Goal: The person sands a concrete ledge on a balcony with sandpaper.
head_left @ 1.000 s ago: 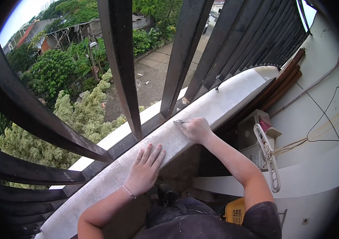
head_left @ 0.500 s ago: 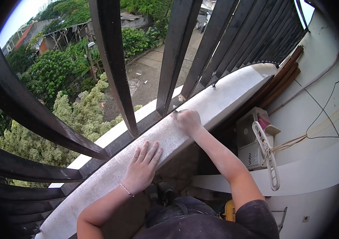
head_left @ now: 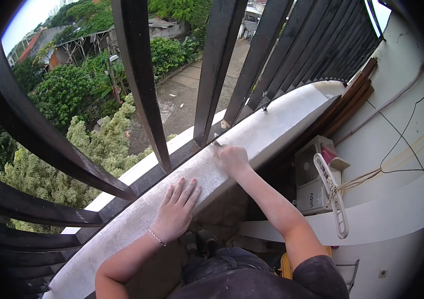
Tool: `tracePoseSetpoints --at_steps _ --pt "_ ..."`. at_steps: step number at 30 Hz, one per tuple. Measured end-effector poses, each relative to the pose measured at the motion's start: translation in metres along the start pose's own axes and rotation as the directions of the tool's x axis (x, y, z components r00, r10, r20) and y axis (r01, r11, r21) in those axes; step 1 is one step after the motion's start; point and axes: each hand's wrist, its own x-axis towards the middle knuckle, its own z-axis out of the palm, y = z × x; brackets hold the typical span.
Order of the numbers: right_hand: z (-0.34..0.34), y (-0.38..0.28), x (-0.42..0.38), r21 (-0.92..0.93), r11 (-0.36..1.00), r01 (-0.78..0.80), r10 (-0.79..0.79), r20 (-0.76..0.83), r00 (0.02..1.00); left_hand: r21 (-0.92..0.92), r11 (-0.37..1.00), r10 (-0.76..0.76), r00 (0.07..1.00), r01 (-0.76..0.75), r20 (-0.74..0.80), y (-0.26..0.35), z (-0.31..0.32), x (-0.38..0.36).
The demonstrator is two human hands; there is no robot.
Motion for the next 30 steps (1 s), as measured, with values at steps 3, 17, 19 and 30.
tracePoseSetpoints --at_steps 3,17,19,30 --pt "0.0 -0.007 0.0 -0.022 1.0 -0.02 0.022 0.095 0.995 -0.014 1.0 0.001 1.0 -0.001 -0.001 0.003 0.0 -0.002" --pt "-0.021 -0.012 -0.041 0.1 0.995 0.024 -0.029 0.043 0.999 0.001 1.0 0.005 1.0 -0.005 -0.003 -0.001 -0.003 -0.001" --pt "-0.025 -0.01 -0.032 0.067 0.998 0.014 -0.019 0.074 0.997 0.023 1.0 0.001 1.0 -0.002 0.005 0.001 0.001 -0.003" --pt "-0.03 -0.014 -0.03 0.01 0.997 -0.075 0.074 0.096 0.993 -0.003 1.0 0.012 1.0 -0.012 -0.001 -0.002 0.0 -0.004"
